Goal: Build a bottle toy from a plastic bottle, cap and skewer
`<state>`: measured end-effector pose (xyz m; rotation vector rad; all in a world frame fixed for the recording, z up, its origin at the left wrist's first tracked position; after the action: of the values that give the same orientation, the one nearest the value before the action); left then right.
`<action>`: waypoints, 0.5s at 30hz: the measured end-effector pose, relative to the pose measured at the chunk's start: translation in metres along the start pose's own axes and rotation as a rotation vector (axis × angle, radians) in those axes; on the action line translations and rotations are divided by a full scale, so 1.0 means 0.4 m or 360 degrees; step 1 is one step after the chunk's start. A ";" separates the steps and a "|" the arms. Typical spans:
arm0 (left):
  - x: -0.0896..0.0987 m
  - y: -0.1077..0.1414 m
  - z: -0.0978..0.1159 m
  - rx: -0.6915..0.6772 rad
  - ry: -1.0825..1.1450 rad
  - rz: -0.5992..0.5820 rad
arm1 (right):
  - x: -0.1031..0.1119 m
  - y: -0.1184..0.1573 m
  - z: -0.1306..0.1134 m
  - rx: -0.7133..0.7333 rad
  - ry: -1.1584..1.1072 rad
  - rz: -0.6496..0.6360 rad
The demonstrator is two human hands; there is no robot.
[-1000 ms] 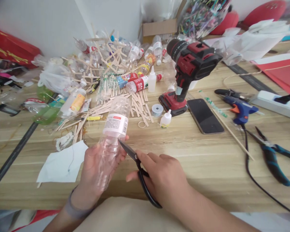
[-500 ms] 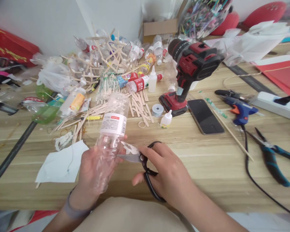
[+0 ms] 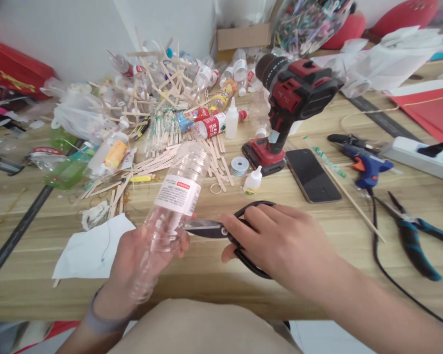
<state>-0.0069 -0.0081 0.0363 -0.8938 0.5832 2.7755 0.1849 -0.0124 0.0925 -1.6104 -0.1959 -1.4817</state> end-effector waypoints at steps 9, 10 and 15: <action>0.000 -0.002 0.000 0.0006 -0.0004 -0.0022 | 0.014 -0.021 0.011 0.0095 -0.0053 -0.0064; -0.001 -0.003 0.000 0.0009 -0.0013 -0.0007 | 0.011 -0.020 0.011 0.0090 -0.0052 -0.0060; 0.001 -0.004 -0.002 0.0031 -0.0001 0.0028 | 0.000 -0.013 0.008 0.0080 -0.0072 -0.0077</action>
<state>-0.0063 -0.0070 0.0349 -0.8883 0.6201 2.7804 0.1839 -0.0073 0.0957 -1.6098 -0.2974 -1.4667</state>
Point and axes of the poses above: each hand's wrist, its own y-axis away from the middle knuckle, its own x-axis out of the back of the hand, z = x × y, the point moved 4 cm from there along -y, towards the middle knuckle, and after that the axes turned 6 degrees about z, right-handed, at the moved point
